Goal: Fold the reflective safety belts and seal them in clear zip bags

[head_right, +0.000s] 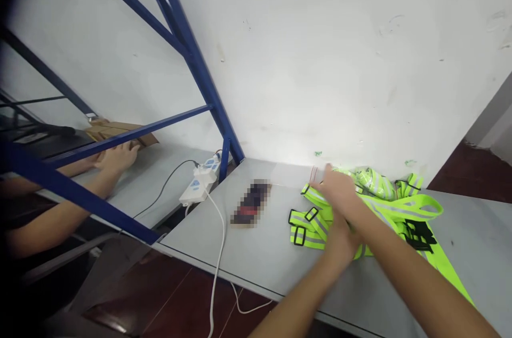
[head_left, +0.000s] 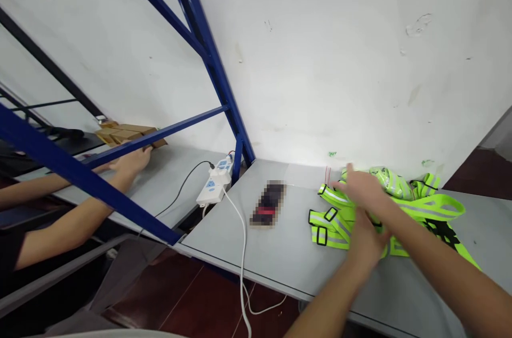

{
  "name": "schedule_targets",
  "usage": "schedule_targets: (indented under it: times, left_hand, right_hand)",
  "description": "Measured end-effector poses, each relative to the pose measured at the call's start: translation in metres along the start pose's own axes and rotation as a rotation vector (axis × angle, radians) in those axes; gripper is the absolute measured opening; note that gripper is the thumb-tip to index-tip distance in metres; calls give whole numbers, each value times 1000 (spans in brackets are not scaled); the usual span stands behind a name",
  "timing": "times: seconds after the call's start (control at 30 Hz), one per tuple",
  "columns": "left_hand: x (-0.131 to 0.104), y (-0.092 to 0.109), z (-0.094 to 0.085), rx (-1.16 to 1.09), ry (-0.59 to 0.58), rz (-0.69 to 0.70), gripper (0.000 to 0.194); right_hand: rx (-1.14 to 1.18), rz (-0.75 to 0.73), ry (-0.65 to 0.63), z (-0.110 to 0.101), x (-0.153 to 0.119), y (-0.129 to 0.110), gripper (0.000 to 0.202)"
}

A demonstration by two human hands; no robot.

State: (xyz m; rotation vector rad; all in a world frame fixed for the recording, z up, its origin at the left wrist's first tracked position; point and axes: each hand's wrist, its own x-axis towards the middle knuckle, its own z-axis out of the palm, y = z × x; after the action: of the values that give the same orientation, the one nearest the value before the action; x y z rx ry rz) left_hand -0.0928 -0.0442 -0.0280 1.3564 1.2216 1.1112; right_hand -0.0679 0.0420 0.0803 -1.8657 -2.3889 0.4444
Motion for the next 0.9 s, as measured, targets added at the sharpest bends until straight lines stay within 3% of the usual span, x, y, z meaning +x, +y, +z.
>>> schedule_targets:
  times: [0.07,0.2,0.3,0.43,0.57,0.63,0.8,0.9]
  left_hand:
    - [12,2,-19,156,81,-111,79]
    - [40,0,-50,328,45,-158,81]
    - [62,-3,-60,347,-6,-161,61]
    - [76,-6,-62,339,9,-117,36]
    - [72,-2,-64,301,13,-94,35]
    - [69,3,-69,275,37,-94,34]
    - [79,14,-82,260,267,-88,39]
    - [95,16,-77,233,270,-99,35]
  right_hand:
    - [-91,94,126,-5,-9,68,62]
    - [-139,193,158,10,-25,176,53]
    - [-138,252,207,23,-41,226,64]
    - [-77,315,262,33,-64,270,72]
    - [272,99,153,38,-74,292,58]
    - [399,83,194,35,-75,291,47]
    - [461,248,304,5,-84,255,43]
    - [551,148,391,-10,-93,227,39]
